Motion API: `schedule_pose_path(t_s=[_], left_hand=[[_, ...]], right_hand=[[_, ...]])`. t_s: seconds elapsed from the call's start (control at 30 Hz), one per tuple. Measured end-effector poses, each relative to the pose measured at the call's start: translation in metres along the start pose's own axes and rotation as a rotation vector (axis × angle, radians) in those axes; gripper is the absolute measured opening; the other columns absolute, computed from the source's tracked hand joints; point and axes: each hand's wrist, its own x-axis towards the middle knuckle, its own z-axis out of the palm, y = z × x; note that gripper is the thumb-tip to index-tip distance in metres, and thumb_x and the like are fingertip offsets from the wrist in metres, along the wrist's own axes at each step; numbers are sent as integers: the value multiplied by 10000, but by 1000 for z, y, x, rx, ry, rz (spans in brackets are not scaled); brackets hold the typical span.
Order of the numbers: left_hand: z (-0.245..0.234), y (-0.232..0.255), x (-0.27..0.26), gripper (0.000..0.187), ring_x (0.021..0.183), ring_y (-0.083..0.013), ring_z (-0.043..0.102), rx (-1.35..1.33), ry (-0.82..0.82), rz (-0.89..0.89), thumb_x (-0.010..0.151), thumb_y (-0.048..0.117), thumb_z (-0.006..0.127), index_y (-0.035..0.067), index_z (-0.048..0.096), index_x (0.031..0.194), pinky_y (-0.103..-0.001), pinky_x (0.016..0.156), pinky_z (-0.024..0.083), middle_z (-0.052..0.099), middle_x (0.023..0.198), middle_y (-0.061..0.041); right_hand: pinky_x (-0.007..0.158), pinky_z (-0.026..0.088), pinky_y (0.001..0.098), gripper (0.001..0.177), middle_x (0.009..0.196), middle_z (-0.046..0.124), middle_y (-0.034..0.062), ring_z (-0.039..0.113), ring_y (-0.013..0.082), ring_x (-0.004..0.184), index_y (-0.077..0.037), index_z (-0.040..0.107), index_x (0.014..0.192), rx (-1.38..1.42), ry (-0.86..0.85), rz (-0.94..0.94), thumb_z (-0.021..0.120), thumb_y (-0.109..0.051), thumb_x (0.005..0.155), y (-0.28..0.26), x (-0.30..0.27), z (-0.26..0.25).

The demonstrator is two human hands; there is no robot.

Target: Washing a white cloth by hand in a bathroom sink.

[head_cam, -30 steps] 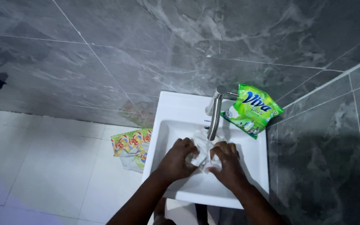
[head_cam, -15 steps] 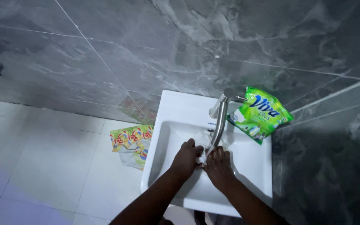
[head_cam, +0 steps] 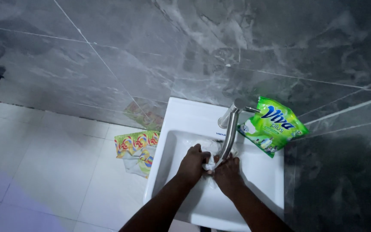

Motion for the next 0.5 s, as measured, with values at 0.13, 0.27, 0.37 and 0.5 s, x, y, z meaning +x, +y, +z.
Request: schedule_pose_path(t_s=[0.13,0.27,0.37,0.5], left_hand=[[-17,22,-5,447,944,-366,572,458,-6,218,532,205,981,64,675,826,-468,784,507,549,945,-151],[-28,22,-9,524,934,-313,648,197,-27,108,581,263,926,95,674,1009,-418,810,547,646,969,-144],[-22,-10,6,461,902,-287,704,11,131,4,706,333,817,100,665,1074,-396,821,566,702,983,-124],[-14,-52,33,584,989,-331,656,266,361,-102,749,492,870,109,693,1153,-436,845,535,652,1101,-173]], right_hand=[[864,376,550,683,1197,637,171,481,379,1153,-62,643,1212,126,-81,94,835,-454,687,2,7,-28],[867,446,509,627,1133,661,148,560,365,1103,-84,674,1147,565,48,78,916,-289,606,57,2,22],[910,513,446,465,1073,711,90,643,274,1070,-86,689,1086,840,203,252,893,-200,683,75,-8,27],[875,605,386,625,1131,707,98,712,244,1048,-56,630,1168,1076,249,615,925,-267,659,65,-7,8]])
